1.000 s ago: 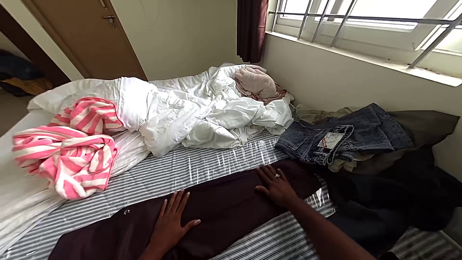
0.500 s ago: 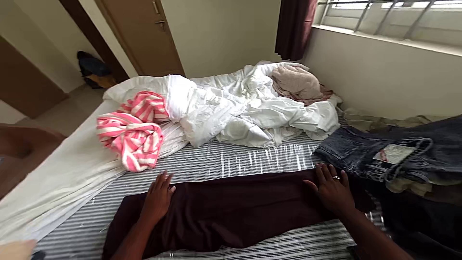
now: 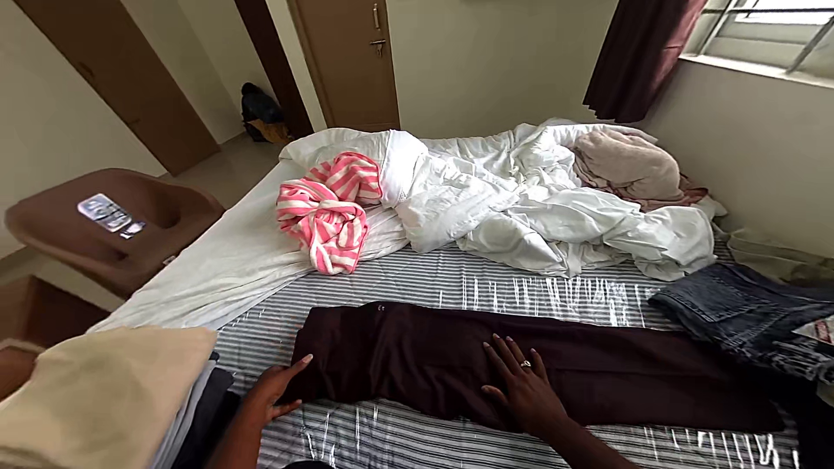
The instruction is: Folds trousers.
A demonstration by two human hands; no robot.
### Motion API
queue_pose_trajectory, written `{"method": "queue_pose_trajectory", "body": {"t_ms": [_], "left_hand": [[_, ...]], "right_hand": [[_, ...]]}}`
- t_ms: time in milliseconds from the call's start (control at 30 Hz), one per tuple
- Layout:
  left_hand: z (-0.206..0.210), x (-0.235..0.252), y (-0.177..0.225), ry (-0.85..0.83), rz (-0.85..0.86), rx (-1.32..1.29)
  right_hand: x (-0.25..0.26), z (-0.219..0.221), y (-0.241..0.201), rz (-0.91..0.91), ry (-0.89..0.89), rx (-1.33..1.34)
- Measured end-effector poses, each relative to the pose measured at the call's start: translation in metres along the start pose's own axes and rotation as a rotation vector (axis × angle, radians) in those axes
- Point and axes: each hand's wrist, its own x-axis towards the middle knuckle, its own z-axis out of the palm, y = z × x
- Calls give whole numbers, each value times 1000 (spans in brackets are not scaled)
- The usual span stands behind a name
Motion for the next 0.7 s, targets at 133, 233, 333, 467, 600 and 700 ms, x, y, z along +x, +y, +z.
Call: {"method": "queue_pose_trajectory", "body": {"t_ms": [133,233,333,467,600,700], "left_hand": [[-1,18,1,92,216,-98],[-27,45,3,414,461,-83],[-29,54,-9,446,586,92],[-13,34,-12,304,467,78],[-11,14,-11,69,432,85],[-8,12,-9,-25,434,-24]], "right_hand": [[-4,7,10,-14,51,-52],[-6,9,14,-10,51,-67],[-5,8,16,-7,51,-79],[-6,13,18,-15,88,-86],[-4,17,19,-23,121,-91],[-4,18,20,-32,144,-89]]}}
